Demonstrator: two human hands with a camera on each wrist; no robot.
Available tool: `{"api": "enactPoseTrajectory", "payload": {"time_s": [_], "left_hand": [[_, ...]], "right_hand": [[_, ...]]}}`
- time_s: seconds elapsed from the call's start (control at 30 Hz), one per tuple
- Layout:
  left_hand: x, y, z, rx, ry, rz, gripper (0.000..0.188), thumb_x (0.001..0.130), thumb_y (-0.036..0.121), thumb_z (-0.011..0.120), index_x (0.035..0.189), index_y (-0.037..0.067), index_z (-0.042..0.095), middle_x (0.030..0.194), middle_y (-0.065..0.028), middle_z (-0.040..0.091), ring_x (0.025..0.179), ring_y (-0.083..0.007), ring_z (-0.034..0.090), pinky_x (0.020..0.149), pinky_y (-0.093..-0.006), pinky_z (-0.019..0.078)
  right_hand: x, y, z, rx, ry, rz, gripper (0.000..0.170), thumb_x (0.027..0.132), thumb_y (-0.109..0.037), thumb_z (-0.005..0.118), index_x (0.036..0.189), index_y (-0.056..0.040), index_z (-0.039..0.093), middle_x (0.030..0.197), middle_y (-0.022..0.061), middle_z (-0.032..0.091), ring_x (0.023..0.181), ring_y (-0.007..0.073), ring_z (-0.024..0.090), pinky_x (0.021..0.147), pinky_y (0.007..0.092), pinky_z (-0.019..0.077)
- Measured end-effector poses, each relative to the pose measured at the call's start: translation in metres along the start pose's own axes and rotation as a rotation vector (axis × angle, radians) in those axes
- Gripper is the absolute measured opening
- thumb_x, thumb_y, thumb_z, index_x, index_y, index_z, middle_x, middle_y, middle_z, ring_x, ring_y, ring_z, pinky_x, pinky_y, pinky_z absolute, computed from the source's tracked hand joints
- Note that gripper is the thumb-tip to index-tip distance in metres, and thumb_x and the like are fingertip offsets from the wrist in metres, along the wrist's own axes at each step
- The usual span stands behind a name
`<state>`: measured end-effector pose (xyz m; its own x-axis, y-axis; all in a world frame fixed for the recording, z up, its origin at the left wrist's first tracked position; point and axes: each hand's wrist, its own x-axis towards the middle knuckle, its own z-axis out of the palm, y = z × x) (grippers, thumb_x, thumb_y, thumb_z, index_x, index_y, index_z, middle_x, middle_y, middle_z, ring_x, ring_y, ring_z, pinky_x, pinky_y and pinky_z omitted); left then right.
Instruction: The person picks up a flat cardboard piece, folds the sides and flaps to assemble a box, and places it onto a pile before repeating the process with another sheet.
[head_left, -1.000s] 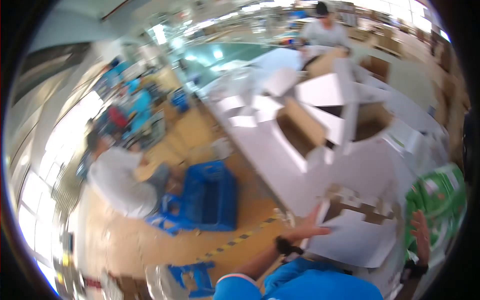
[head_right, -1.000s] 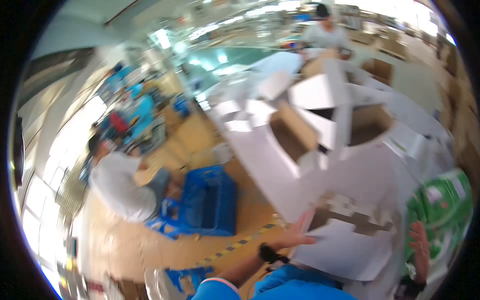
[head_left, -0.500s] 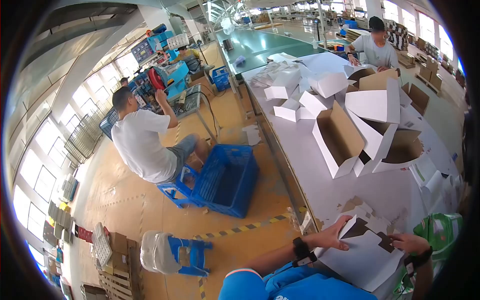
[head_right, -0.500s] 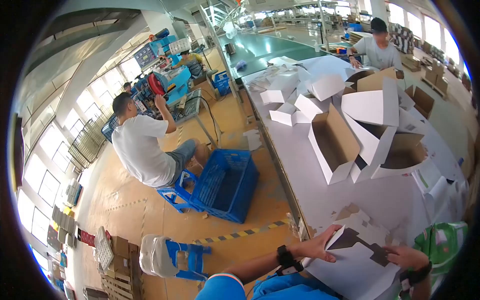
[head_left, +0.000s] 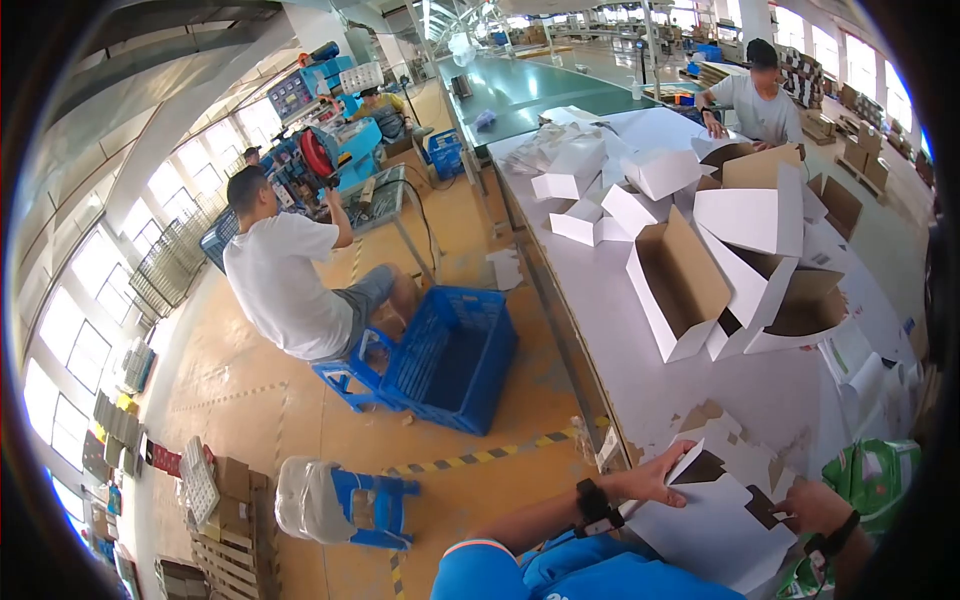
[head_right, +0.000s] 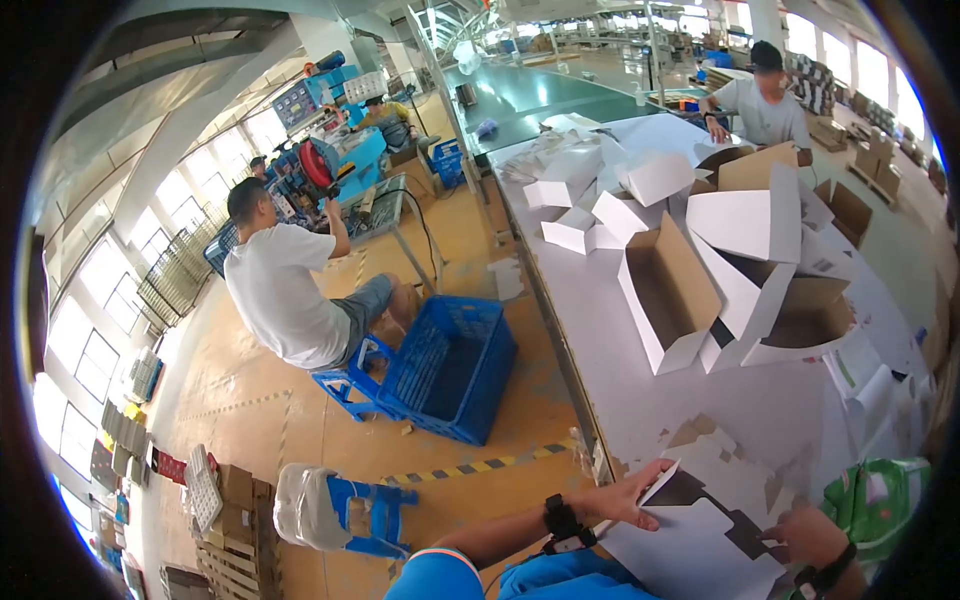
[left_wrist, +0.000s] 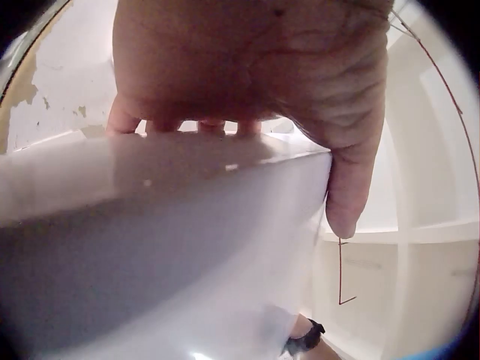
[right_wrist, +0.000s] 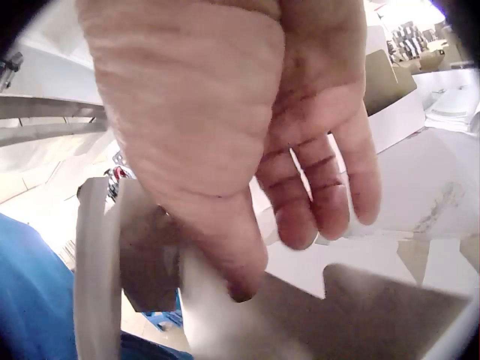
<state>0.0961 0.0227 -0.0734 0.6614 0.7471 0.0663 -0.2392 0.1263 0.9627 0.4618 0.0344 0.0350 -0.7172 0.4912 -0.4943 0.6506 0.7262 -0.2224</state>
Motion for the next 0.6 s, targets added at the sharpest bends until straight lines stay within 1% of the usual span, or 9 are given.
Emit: {"api": "enactPoseTrajectory", "payload": {"time_s": [0.03,0.13,0.2,0.27,0.37,0.4,0.47,0.6], "left_hand": [[-0.001,0.002,0.001,-0.038,0.007,-0.004,0.104,0.065,0.044,0.083,0.14,0.007,0.021,0.123,-0.0078,0.041,0.12,-0.018,0.037,0.102,-0.0312,0.0303],[-0.003,0.002,-0.002,-0.039,0.02,-0.011,0.102,0.064,0.044,0.084,0.137,0.008,0.023,0.121,-0.0071,0.042,0.117,-0.0172,0.039,0.101,-0.0299,0.0314],[-0.003,0.003,-0.002,-0.029,0.018,0.004,0.098,0.064,0.045,0.083,0.135,0.009,0.025,0.118,-0.0069,0.043,0.114,-0.0171,0.04,0.099,-0.0298,0.0325],[-0.004,0.005,-0.001,-0.015,0.013,0.002,0.095,0.065,0.046,0.082,0.132,0.009,0.027,0.115,-0.0067,0.043,0.111,-0.0171,0.041,0.097,-0.03,0.0334],[-0.005,0.014,0.003,-0.007,-0.001,-0.038,0.091,0.065,0.048,0.081,0.128,0.01,0.029,0.111,-0.0065,0.043,0.108,-0.017,0.042,0.095,-0.0304,0.0342],[-0.005,0.017,0.004,-0.02,-0.016,-0.054,0.09,0.065,0.049,0.08,0.128,0.01,0.029,0.11,-0.0065,0.043,0.108,-0.017,0.042,0.094,-0.0305,0.0343],[-0.003,0.023,0.006,-0.022,-0.035,-0.08,0.089,0.064,0.049,0.08,0.126,0.01,0.029,0.109,-0.0065,0.043,0.107,-0.017,0.042,0.094,-0.0307,0.0344],[0.003,0.025,0.01,0.001,-0.056,-0.1,0.089,0.063,0.048,0.08,0.126,0.01,0.029,0.109,-0.0064,0.043,0.107,-0.0173,0.042,0.094,-0.031,0.0341]], "right_hand": [[-0.002,0.0,0.0,-0.019,0.022,-0.068,0.035,0.077,-0.022,0.063,0.111,-0.0127,0.068,0.085,0.0066,0.068,0.078,0.0237,0.065,0.07,0.0357,0.0522],[-0.013,0.008,-0.013,0.686,-0.388,0.249,0.044,0.08,-0.022,0.061,0.123,-0.0127,0.06,0.102,0.0133,0.065,0.09,0.0252,0.065,0.076,0.0337,0.0529],[-0.02,0.056,0.008,1.004,-0.652,0.134,0.058,0.087,-0.03,0.061,0.137,-0.0068,0.045,0.127,0.012,0.053,0.113,0.0211,0.054,0.09,0.0336,0.0463],[-0.025,0.083,0.019,1.51,-0.826,0.469,0.073,0.082,-0.043,0.07,0.14,-0.008,0.043,0.14,0.0124,0.044,0.13,0.0183,0.039,0.106,0.0376,0.0341],[-0.023,0.122,0.076,1.374,-0.727,0.201,0.069,0.082,-0.046,0.069,0.134,-0.0054,0.049,0.132,0.0121,0.052,0.121,0.02,0.049,0.102,0.0334,0.0375],[-0.019,0.119,0.082,1.345,-0.711,0.165,0.068,0.083,-0.044,0.068,0.135,-0.0053,0.048,0.131,0.0115,0.053,0.119,0.0196,0.05,0.1,0.0332,0.0388],[-0.004,0.117,0.091,1.315,-0.726,0.205,0.065,0.085,-0.04,0.065,0.136,-0.0051,0.045,0.129,0.0102,0.054,0.115,0.0186,0.053,0.097,0.0327,0.0416],[0.027,0.088,0.08,1.277,-0.786,0.354,0.059,0.09,-0.033,0.06,0.139,-0.0047,0.041,0.124,0.0077,0.056,0.106,0.0168,0.057,0.09,0.0317,0.047]]}}
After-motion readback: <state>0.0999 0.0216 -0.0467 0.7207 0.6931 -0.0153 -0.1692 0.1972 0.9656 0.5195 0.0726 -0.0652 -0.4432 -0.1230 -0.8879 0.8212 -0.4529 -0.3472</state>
